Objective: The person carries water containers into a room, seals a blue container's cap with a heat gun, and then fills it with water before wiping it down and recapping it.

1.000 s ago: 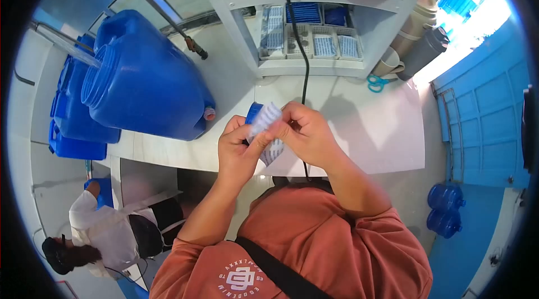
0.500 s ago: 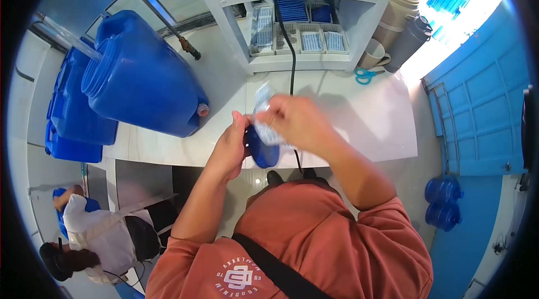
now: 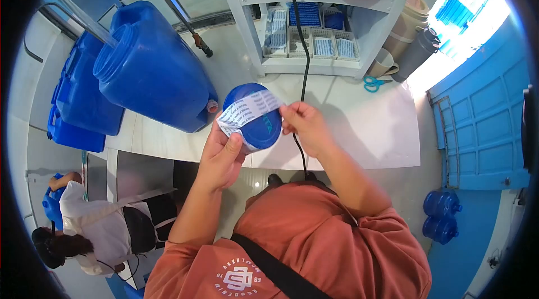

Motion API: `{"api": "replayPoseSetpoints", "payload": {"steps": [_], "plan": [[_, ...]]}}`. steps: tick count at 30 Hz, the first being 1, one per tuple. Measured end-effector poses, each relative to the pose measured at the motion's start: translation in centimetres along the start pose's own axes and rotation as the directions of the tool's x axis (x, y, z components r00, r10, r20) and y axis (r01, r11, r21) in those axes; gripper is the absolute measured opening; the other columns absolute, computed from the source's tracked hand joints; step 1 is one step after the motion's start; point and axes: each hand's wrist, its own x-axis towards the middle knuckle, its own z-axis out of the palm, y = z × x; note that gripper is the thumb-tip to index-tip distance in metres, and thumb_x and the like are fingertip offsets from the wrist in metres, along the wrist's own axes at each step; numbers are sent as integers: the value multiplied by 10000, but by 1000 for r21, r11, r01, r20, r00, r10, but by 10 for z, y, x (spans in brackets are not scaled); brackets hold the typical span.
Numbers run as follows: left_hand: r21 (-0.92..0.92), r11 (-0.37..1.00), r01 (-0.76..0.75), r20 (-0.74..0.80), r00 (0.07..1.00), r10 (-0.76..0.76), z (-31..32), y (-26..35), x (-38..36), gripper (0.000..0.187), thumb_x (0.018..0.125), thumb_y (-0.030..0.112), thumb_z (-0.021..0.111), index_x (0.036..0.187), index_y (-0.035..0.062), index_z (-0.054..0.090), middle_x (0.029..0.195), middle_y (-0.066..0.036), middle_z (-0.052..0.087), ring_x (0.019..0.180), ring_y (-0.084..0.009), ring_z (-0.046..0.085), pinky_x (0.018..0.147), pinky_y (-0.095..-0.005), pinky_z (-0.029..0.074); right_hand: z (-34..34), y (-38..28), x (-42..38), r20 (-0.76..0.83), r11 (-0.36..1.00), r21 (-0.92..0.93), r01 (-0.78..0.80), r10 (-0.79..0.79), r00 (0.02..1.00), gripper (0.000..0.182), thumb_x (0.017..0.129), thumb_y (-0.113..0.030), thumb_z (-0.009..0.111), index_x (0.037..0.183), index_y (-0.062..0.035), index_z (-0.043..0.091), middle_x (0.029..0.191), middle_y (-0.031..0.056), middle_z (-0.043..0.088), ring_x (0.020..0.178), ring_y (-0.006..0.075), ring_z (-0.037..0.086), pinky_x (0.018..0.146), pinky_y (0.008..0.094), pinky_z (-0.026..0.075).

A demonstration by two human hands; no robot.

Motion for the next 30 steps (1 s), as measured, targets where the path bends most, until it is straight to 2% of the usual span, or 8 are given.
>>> {"api": "replayPoseSetpoints", "payload": {"steps": [3, 7, 9, 13, 16, 19, 23, 30], "plan": [[-48, 998, 49, 56, 997, -46, 4, 9, -3, 717, 979, 295, 632, 1535, 72, 238, 1494, -127, 427, 1367, -290, 454, 1096, -490, 419, 4, -22, 20, 29, 943, -250, 221, -221, 975, 286, 953, -265, 699, 1064, -10, 632, 927, 47, 649, 873, 125, 622, 827, 291, 513], [-161, 975, 156, 62, 987, -147, -6, 13, -3, 707, 992, 290, 599, 1544, 68, 217, 1507, -142, 414, 1382, -313, 441, 1102, -512, 415, 30, -61, 22, 225, 937, -93, 337, -310, 924, 331, 975, -294, 664, 1138, -7, 638, 991, 46, 662, 933, 115, 618, 821, 288, 510], [-381, 905, 191, 169, 976, -135, -8, 12, -3, 681, 1001, 229, 556, 1554, 62, 195, 1534, -166, 377, 1401, -348, 413, 1110, -538, 404, 26, -73, 30, 500, 956, -250, 154, -8, 866, 488, 1018, -397, 570, 1340, -30, 563, 1202, 63, 647, 1036, 128, 612, 900, 292, 512], [-296, 952, 80, 292, 956, 10, -10, 16, -2, 642, 1010, 191, 494, 1557, 51, 188, 1568, -180, 321, 1433, -378, 354, 1149, -571, 339, 22, -80, 33, 335, 902, -407, -142, 292, 896, 584, 1036, -489, 474, 1427, -55, 484, 1311, 69, 594, 1104, 155, 596, 910, 323, 513], [-546, 838, -21, 86, 993, 82, -11, 18, -6, 734, 950, 118, 568, 1562, 68, 166, 1557, -193, 328, 1405, -382, 393, 1146, -559, 342, 30, -80, 11, 437, 993, 23, -116, 94, 895, 696, 1023, -569, 416, 1491, -56, 377, 1395, 114, 510, 1157, 272, 603, 950, 412, 508], [-497, 857, -138, 6, 987, 163, -8, 19, -5, 727, 958, 131, 567, 1561, 71, 164, 1554, -193, 326, 1399, -379, 401, 1124, -562, 373, 36, -62, 2, 547, 964, 129, -233, 127, 827, 660, 1041, -523, 410, 1511, -64, 341, 1408, 98, 503, 1182, 265, 589, 992, 429, 487], [-396, 903, -167, 51, 978, 204, -11, 17, -1, 701, 974, 142, 549, 1560, 82, 169, 1549, -192, 327, 1397, -378, 405, 1116, -562, 383, 39, -56, -4, 530, 982, 173, -70, -33, 847, 603, 1061, -446, 416, 1523, -68, 329, 1447, 76, 471, 1196, 256, 570, 1042, 428, 462], [-454, 874, -174, 4, 980, 198, -15, 15, -2, 675, 987, 155, 536, 1554, 88, 175, 1549, -196, 318, 1407, -382, 388, 1127, -570, 371, 31, -49, -12, 434, 973, 216, -81, -22, 900, 654, 1030, -262, 560, 1556, -41, 238, 1518, 107, 396, 1247, 261, 537, 1071, 442, 445]]}}
